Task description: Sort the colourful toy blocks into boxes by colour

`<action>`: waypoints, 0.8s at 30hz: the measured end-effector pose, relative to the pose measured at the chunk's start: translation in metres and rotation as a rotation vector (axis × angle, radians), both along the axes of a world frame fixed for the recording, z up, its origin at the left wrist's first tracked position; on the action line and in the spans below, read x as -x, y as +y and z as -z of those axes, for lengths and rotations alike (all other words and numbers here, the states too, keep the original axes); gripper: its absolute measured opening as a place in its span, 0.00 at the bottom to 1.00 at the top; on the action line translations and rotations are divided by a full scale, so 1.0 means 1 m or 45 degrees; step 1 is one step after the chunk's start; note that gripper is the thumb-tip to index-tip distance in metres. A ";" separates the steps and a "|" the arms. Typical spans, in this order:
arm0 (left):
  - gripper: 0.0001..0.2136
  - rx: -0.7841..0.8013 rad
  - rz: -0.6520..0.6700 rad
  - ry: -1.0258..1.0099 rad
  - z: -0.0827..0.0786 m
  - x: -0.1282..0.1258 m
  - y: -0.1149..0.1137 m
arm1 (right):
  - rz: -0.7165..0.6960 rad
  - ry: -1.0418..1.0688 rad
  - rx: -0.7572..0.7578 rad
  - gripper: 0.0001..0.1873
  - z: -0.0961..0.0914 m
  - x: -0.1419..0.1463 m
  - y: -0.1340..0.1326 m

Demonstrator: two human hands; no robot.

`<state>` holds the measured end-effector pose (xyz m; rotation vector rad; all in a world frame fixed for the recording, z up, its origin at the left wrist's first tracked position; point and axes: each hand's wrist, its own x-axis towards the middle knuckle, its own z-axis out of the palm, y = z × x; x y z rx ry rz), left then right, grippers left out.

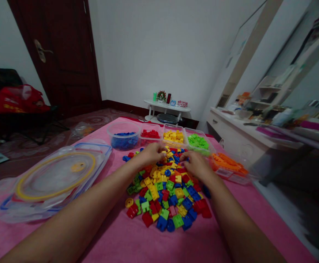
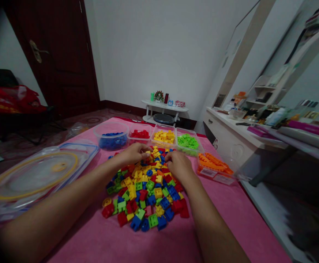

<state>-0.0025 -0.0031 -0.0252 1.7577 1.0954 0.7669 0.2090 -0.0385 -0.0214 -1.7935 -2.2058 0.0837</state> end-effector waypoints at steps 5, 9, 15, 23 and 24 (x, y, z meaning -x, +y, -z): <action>0.14 -0.226 0.326 0.366 -0.034 0.023 -0.007 | -0.154 0.106 -0.050 0.16 -0.007 0.020 -0.010; 0.11 -0.265 0.533 0.657 -0.049 0.030 -0.021 | -0.278 0.130 0.077 0.13 0.000 0.027 -0.010; 0.11 -0.182 0.521 0.810 -0.049 0.018 -0.037 | -0.191 0.132 0.038 0.09 0.000 0.018 -0.005; 0.08 -0.143 0.406 0.753 -0.041 0.016 -0.031 | -0.300 0.112 0.255 0.11 -0.046 0.010 -0.028; 0.08 -0.166 0.353 0.713 -0.039 0.017 -0.029 | -0.311 0.072 0.291 0.11 -0.051 0.011 -0.033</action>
